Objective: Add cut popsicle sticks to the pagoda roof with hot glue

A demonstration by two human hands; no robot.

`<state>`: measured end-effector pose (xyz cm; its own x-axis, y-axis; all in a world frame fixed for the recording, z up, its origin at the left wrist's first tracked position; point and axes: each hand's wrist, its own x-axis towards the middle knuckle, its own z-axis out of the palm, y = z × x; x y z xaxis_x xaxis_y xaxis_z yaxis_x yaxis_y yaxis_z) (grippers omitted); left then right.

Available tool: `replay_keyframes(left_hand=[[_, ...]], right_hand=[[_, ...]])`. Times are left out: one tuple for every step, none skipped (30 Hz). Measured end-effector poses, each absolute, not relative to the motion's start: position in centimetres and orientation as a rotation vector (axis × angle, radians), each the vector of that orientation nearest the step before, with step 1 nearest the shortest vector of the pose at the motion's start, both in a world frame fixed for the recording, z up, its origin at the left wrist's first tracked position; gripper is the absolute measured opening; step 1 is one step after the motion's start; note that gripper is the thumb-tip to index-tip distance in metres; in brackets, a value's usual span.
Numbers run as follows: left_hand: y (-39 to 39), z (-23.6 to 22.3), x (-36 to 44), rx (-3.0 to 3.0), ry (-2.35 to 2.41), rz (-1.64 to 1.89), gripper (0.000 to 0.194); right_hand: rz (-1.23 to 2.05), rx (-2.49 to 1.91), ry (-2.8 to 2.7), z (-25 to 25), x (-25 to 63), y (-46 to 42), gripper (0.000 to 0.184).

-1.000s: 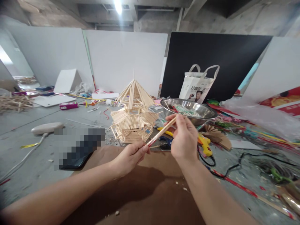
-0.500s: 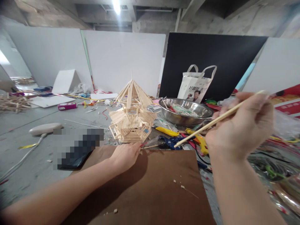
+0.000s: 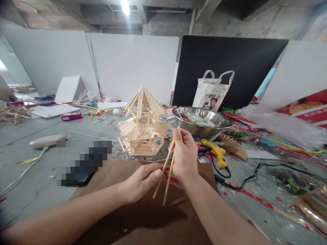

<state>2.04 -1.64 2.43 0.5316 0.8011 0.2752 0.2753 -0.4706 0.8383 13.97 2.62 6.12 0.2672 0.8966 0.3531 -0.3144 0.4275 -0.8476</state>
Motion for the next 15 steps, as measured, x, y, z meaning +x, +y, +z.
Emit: replay_keyframes(left_hand=[[-1.6, 2.1, 2.3, 1.972, 0.869, 0.827, 0.035], [-1.6, 1.7, 2.5, 1.937, 0.886, 0.78, 0.033], [-1.5, 1.3, 2.6, 1.898, 0.909, 0.737, 0.031], [-1.3, 1.0, 2.8, 1.845, 0.943, 0.719, 0.029], [-1.2, 0.8, 2.8, 1.789, 0.968, 0.693, 0.028], [-1.1, 0.8, 2.9, 1.722, 0.978, 0.675, 0.026], [-1.0, 0.8, 2.9, 1.651, 0.974, 0.657, 0.024], [-0.9, 0.8, 2.9, 1.58, 0.957, 0.636, 0.023], [-0.8, 0.9, 2.8, 1.516, 0.937, 0.62, 0.022], [-0.7, 0.9, 2.8, 1.47, 0.917, 0.611, 0.021], [-0.6, 1.0, 2.7, 1.439, 0.901, 0.608, 0.021], [-0.4, 0.9, 2.7, 1.419, 0.893, 0.611, 0.021], [-0.3, 0.9, 2.6, 1.405, 0.897, 0.621, 0.021], [-0.2, 0.8, 2.5, 1.394, 0.905, 0.636, 0.021], [-0.1, 0.7, 2.5, 1.382, 0.916, 0.652, 0.021]], right_hand=[[0.979, -0.74, -0.932, 5.7, 13.8, 2.8, 0.021], [1.029, -0.742, -0.901, 5.3, 13.7, 3.0, 0.022], [1.072, -0.744, -0.87, 4.9, 13.7, 3.2, 0.023], [1.105, -0.748, -0.839, 4.6, 13.7, 3.4, 0.024], [1.131, -0.753, -0.811, 4.4, 13.8, 3.6, 0.025], [1.152, -0.759, -0.788, 4.2, 13.9, 3.7, 0.026], [1.173, -0.769, -0.772, 4.0, 14.0, 4.0, 0.026], [1.192, -0.788, -0.76, 3.8, 14.2, 4.2, 0.027], [1.211, -0.816, -0.75, 3.6, 14.3, 4.4, 0.027], [1.224, -0.852, -0.743, 3.4, 14.5, 4.6, 0.028], [1.235, -0.891, -0.74, 3.2, 14.6, 4.8, 0.027], [1.248, -0.928, -0.749, 3.0, 14.8, 5.0, 0.026], [1.266, -0.959, -0.77, 2.9, 14.9, 5.1, 0.025], [1.289, -0.982, -0.805, 2.7, 15.0, 5.1, 0.023], [1.315, -0.996, -0.848, 2.6, 15.1, 5.2, 0.022]])
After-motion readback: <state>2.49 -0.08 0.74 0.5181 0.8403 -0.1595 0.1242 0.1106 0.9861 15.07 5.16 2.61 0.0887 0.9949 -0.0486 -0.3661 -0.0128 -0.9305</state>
